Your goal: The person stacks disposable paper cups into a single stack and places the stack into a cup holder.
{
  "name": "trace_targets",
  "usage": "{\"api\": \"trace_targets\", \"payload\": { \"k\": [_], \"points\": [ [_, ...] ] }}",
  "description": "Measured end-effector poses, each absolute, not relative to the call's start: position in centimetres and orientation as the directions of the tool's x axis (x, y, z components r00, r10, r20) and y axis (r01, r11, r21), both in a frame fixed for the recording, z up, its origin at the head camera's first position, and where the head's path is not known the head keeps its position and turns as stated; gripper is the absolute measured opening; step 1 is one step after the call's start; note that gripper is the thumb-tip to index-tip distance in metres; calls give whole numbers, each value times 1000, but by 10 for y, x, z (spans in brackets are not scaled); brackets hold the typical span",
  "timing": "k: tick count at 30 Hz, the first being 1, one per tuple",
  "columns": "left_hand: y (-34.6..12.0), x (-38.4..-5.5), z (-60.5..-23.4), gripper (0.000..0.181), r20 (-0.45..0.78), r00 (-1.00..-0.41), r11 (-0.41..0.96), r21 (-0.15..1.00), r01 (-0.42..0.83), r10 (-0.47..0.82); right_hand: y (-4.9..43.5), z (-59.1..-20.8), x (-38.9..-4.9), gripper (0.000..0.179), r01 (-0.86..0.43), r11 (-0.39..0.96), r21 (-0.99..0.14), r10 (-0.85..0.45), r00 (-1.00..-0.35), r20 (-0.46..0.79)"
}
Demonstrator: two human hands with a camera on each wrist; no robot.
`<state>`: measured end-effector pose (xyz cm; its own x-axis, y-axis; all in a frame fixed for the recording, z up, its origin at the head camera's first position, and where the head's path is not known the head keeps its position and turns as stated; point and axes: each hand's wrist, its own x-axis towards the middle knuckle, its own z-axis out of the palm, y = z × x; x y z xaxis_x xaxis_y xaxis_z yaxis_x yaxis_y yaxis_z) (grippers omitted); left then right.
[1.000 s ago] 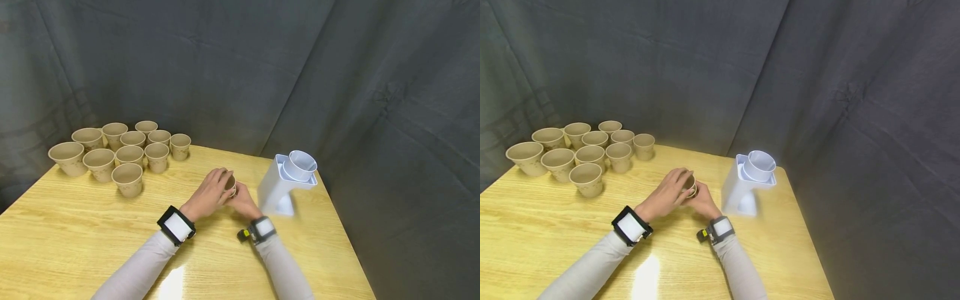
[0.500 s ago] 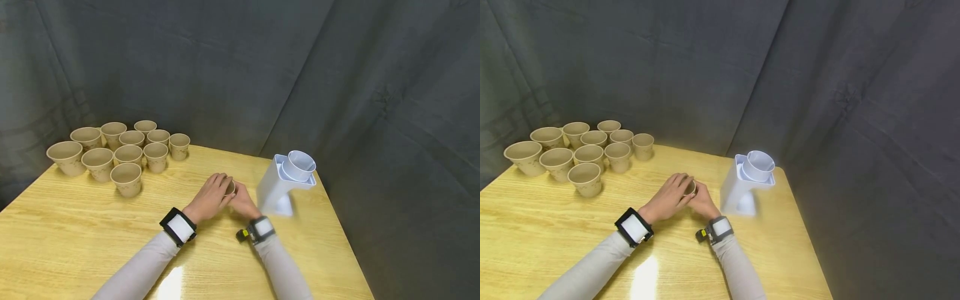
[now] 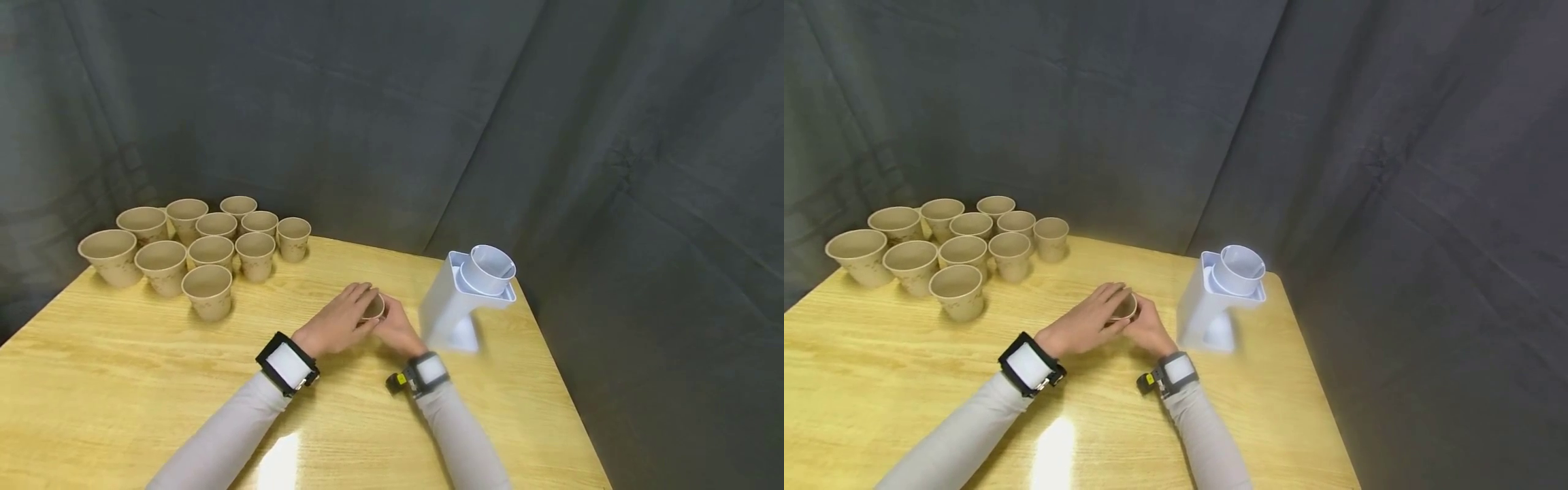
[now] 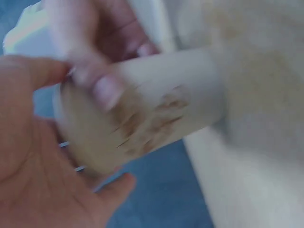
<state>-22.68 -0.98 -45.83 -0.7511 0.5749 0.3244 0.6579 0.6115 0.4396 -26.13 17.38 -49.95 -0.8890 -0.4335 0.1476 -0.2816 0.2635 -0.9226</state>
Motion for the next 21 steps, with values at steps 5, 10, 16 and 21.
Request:
{"api": "trace_targets", "payload": {
  "k": [5,10,16,21],
  "points": [
    [-28,-222,-438,78,160,-827,677,502,539,540,174,-503,-262,60,-287,196,-938,-449,-876,175],
    [-55,-227,-423,84,144,-882,741,491,458,450,172,-502,-261,63,-262,223,-939,-430,-891,146],
    [-100,-245,-421,69,264,-894,755,479,447,362,170,-499,-259,64,-243,258,-935,-396,-909,127],
    [-137,-247,-420,63,280,-917,782,486,390,284,168,-498,-257,65,-228,261,-938,-393,-913,113]
  ]
}}
